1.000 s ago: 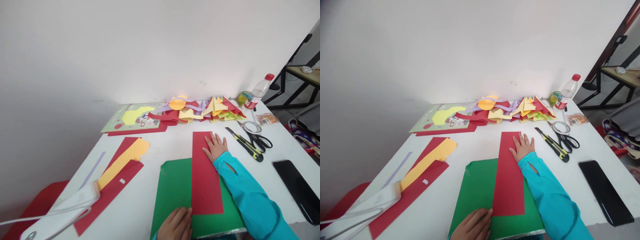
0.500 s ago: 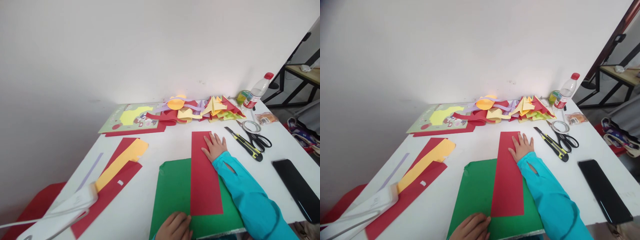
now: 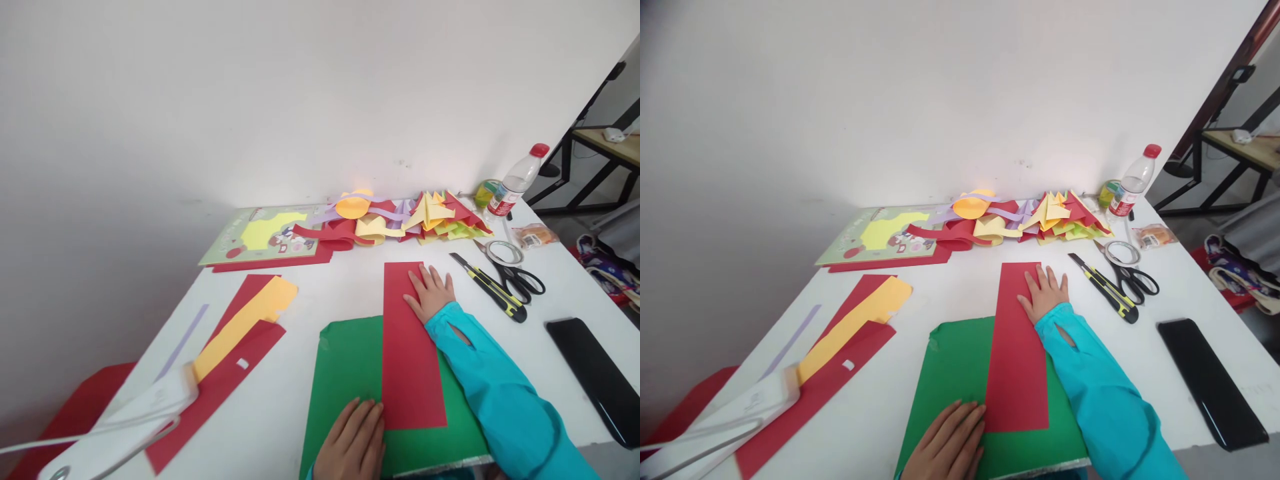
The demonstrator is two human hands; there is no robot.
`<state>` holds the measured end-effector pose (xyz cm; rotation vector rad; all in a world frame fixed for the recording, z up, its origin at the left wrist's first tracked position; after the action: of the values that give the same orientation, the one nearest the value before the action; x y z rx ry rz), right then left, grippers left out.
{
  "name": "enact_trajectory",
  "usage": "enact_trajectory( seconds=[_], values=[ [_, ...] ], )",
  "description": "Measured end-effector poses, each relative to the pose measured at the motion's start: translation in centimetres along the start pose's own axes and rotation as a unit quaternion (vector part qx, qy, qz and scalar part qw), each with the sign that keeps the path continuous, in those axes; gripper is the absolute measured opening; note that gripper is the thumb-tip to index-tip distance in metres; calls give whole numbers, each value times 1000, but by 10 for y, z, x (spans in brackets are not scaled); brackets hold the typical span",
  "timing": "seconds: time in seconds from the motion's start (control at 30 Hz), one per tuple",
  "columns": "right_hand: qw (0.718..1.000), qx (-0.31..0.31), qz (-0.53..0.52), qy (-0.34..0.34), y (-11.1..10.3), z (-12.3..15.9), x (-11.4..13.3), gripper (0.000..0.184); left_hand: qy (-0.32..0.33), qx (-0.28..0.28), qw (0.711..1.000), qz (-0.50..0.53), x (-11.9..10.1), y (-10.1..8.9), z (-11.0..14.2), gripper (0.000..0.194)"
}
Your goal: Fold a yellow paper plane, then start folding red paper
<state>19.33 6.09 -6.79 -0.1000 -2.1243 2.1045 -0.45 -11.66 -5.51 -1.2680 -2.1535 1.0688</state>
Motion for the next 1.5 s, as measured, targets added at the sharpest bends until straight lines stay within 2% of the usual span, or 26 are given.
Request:
enact_trajectory(
  seconds=[0.2, 0.4, 0.63, 0.87, 1.2, 1.5],
  values=[
    [1000, -13, 0, -5, 3, 0, -1, 58, -10, 9, 1000, -21, 6, 4, -14, 25],
    [1000, -13, -11, -7, 5, 0, -1, 59, -35, 14, 998, -45, 24, 13, -30, 30],
    [1000, -15, -18, -7, 4, 0, -1, 58, 7, 31, 995, -98, 41, 23, -51, 31],
    [1000, -13, -17, -6, 3, 0, -1, 59, 20, 41, 989, -138, 55, 33, -65, 33],
    [1000, -7, -21, -6, 3, 0, -1, 59, 8, 113, 979, -168, 66, 48, -74, 27],
    [999, -13, -29, -7, 2, 0, -1, 59, -12, 156, 980, -124, 80, 60, -75, 22]
  ],
)
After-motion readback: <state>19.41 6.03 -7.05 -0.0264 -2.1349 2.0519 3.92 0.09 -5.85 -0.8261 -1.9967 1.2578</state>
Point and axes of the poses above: each hand's wrist, its own z-axis away from the middle knuckle, its own y-axis out of the palm, x = y × z, the point moved 4 cm from there along -z, towards the middle knuckle, and after that the axes turned 13 degrees about y, right-handed, at the moved point
